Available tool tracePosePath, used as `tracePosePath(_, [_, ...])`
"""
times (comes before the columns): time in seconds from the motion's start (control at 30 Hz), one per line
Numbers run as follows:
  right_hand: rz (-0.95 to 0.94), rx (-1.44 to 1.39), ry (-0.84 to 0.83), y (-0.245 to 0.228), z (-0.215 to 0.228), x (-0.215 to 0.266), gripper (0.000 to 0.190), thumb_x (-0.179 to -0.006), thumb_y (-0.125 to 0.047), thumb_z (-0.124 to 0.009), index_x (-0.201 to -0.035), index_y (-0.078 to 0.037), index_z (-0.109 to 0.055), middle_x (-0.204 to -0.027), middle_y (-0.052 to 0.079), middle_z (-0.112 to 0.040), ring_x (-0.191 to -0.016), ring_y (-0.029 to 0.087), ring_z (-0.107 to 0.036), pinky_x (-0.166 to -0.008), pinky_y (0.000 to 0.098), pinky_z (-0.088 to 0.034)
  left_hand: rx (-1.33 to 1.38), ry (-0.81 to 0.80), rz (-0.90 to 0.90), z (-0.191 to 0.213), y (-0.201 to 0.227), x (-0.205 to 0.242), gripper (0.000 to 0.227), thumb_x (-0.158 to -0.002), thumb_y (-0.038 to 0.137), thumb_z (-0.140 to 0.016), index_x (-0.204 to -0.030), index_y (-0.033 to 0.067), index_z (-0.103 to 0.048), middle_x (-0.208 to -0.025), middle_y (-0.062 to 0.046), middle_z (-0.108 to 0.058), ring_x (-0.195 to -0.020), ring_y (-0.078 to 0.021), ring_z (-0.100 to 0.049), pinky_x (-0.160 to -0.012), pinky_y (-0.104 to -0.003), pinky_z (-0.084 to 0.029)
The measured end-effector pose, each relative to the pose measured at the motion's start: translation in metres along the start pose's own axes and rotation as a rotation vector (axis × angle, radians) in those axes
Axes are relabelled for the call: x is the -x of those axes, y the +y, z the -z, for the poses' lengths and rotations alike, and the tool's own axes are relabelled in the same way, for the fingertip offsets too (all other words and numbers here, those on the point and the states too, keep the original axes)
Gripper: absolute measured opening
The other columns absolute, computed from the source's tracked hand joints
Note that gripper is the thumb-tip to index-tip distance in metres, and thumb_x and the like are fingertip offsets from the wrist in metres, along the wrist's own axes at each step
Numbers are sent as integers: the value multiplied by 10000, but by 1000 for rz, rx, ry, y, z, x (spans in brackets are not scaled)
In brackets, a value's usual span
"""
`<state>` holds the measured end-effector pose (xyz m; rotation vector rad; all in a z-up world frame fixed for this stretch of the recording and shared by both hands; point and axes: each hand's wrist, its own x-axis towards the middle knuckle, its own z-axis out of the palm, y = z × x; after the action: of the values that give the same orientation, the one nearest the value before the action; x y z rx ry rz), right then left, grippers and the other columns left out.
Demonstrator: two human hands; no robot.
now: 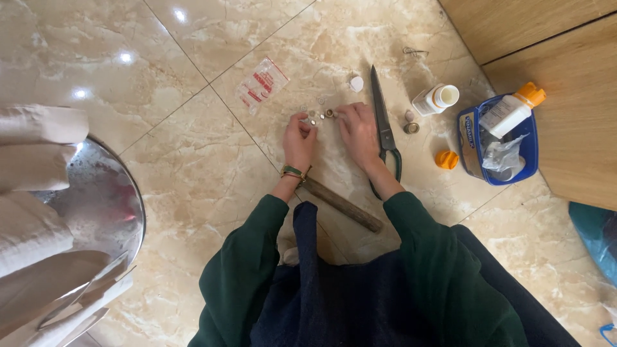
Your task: Assembling or sorting small metal snap fasteners on the floor using hands and a hammer.
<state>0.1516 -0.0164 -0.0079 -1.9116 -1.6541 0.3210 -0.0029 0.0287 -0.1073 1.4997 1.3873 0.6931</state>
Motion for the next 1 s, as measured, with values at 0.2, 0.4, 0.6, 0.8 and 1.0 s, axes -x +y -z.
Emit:
tracePosePath(0.2, [262, 306, -33, 10, -19, 4, 157, -1055, -145, -616, -1198, -152, -679, -1083, 57, -477, -1043, 251, -509, -930, 373, -436, -57, 34, -35, 10, 2, -3, 390, -851, 101, -776, -1198, 134, -603, -876, -56, -620, -838, -263, -696, -788, -388, -572])
tracePosePath(0.4, [359, 512, -52, 11, -34, 0, 74, -1019, -215, -646, -1018, -144, -627, -1081, 39, -460, -1040, 242, -475, -922, 377, -396, -13, 46, -19, 10, -2, -6, 336, -858, 99, -770, -1158, 119, -620, -873, -53, -609, -796, -244, -706, -758, -364, -575])
tracePosePath(0.6, [175, 341, -89, 24, -40, 27, 143, -1076, -265, -611, -1057, -132, -660, -1058, 19, -463, -1034, 219, -470, -909, 364, -397, -14, 34, -9, 6, -12, -7, 296, -868, 137, -766, -1134, 150, -635, -880, -21, -604, -797, -209, -718, -754, -345, -578])
tracePosePath(0.8, [88, 317, 144, 32, -17, 11, 129, -1053, -243, -665, -988, -134, -686, -1034, 47, -496, -1000, 244, -486, -879, 402, -396, -44, 31, -53, 13, 7, 2, 285, -881, 125, -757, -1141, 127, -641, -887, -62, -616, -819, -267, -709, -746, -370, -579])
tracePosePath(1.0, [146, 511, 177, 54, -3, -48, 156, -826, -199, -880, -885, -169, -739, -928, -7, -491, -959, 205, -470, -832, 362, -357, -67, 12, -27, 14, 8, 3, 293, -895, 161, -746, -1163, 149, -629, -894, -39, -625, -819, -219, -706, -756, -356, -579])
